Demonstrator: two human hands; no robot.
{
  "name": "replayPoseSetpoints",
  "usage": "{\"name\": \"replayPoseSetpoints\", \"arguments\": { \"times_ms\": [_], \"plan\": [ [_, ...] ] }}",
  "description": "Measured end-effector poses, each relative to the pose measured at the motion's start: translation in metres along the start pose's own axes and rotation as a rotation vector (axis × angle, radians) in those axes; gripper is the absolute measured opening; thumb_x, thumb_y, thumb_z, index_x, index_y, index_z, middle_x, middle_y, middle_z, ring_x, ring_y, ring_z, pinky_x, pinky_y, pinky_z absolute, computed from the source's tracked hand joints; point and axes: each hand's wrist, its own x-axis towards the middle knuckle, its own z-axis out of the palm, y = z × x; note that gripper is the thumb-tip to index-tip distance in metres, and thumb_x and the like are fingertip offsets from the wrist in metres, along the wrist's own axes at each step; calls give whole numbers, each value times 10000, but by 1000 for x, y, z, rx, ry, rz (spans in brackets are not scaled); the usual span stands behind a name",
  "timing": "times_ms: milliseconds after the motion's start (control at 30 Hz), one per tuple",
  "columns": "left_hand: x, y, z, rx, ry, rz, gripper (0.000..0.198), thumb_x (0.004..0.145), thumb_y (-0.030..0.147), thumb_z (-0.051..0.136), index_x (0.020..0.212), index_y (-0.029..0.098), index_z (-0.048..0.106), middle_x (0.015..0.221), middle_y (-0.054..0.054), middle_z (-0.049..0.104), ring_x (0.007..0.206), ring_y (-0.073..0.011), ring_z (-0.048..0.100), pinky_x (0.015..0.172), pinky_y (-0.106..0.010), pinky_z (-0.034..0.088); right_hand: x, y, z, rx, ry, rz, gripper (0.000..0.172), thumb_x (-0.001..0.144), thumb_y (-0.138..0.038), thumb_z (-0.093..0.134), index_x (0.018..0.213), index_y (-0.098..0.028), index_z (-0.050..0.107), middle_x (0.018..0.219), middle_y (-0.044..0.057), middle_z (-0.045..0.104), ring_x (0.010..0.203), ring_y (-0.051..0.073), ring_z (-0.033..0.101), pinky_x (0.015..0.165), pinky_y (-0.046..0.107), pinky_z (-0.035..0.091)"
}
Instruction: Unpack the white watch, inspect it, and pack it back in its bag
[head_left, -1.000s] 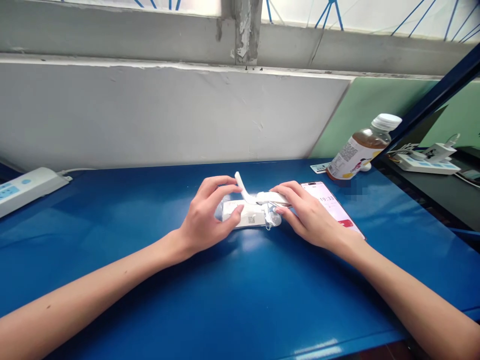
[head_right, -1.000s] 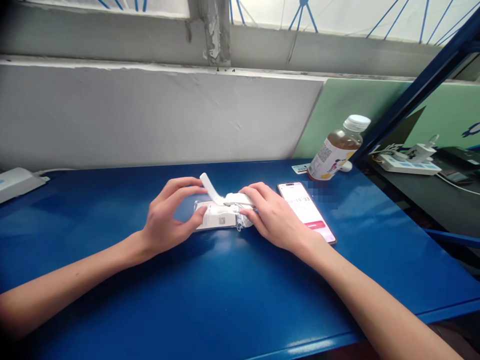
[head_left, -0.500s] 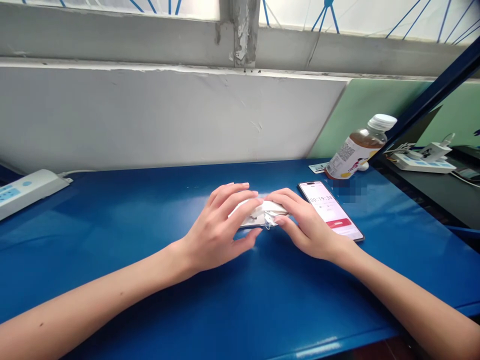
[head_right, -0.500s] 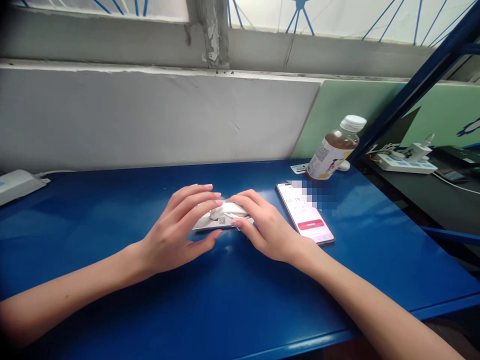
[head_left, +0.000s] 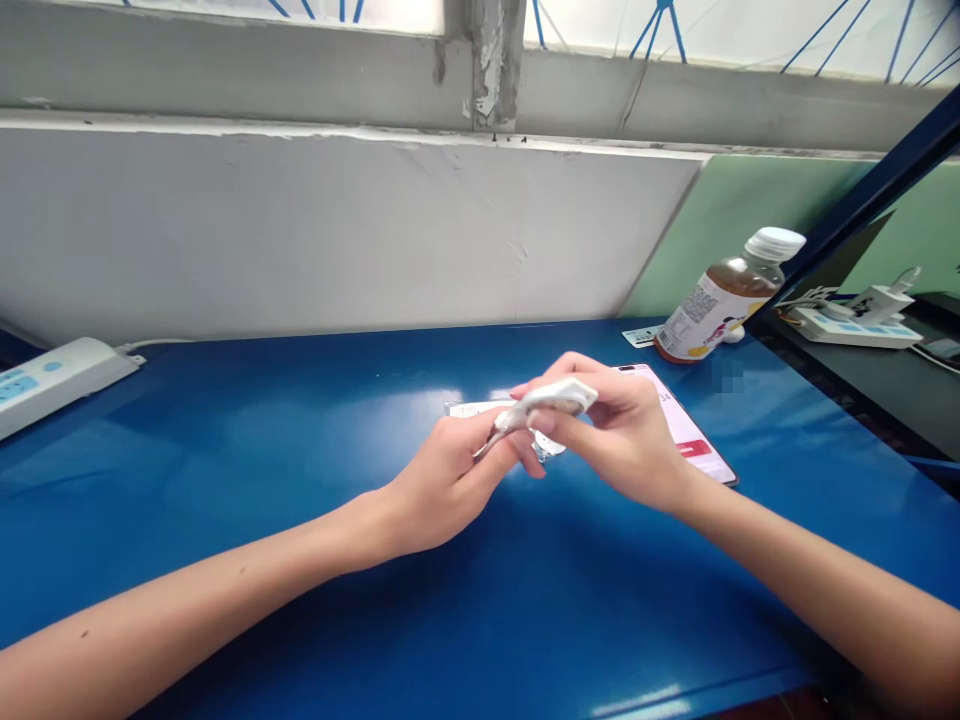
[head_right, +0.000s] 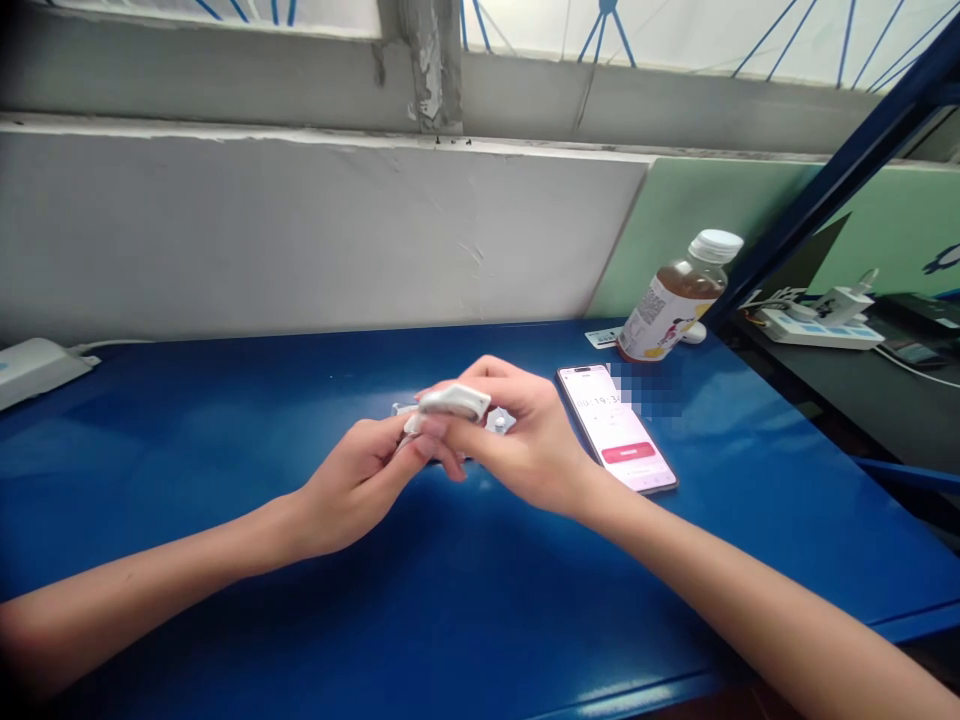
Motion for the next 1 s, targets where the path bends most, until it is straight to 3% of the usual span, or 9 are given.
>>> {"name": "replayPoseSetpoints", "arguments": {
  "times_ms": [133, 233, 433, 667, 833, 1000],
  "plan": [
    [4, 5, 2, -309, -21, -193, 560, 1052, 513, 346, 857, 150, 725, 882, -94, 732, 878, -216, 680, 856, -343, 536, 35, -12, 13, 198, 10, 184, 233, 887, -438, 691, 793, -233, 748, 902, 28, 653, 709, 158, 629, 618, 316, 547],
    [7, 6, 3, -594, -9, -276, 513, 1006, 586, 439, 969, 146, 700, 811, -74, 719, 777, -205, 691, 796, -348, 559, 54, -8, 22, 436, -13, 266, 288, 908, -492, 647, 836, -227, 734, 931, 36, 699, 837, 188, 665, 713, 323, 569],
    [10, 4, 6, -834, -18, -407, 485, 934, 576, 597, 807, 114, 675, 761, -88, 720, 707, -206, 713, 727, -330, 583, 62, 13, 32, 839, -282, 470, 319, 935, -519, 578, 1050, -255, 716, 990, 47, 774, 1014, 237, 713, 942, 424, 559],
    [12, -6, 8, -875, -69, -464, 482, 945, 581, 578, 952, 110, 678, 808, -116, 760, 741, -224, 742, 723, -334, 601, 63, 19, 29, 880, -402, 478, 266, 940, -437, 603, 1091, -247, 711, 1058, 56, 782, 1091, 243, 706, 963, 428, 561],
    [14, -8, 7, -929, -56, -482, 422, 917, 514, 664, 1005, 101, 672, 869, -122, 753, 777, -223, 752, 753, -331, 599, 64, 25, 27, 900, -342, 541, 296, 975, -418, 545, 1125, -216, 701, 1143, 73, 763, 1045, 220, 721, 975, 412, 554],
    [14, -3, 6, -908, -88, -487, 369, 938, 468, 650, 991, 103, 653, 853, -135, 748, 718, -223, 742, 666, -330, 602, 65, 28, 26, 825, -297, 595, 458, 957, -556, 507, 1021, -163, 733, 1096, 131, 772, 1037, 275, 724, 972, 465, 559]
  ]
}}
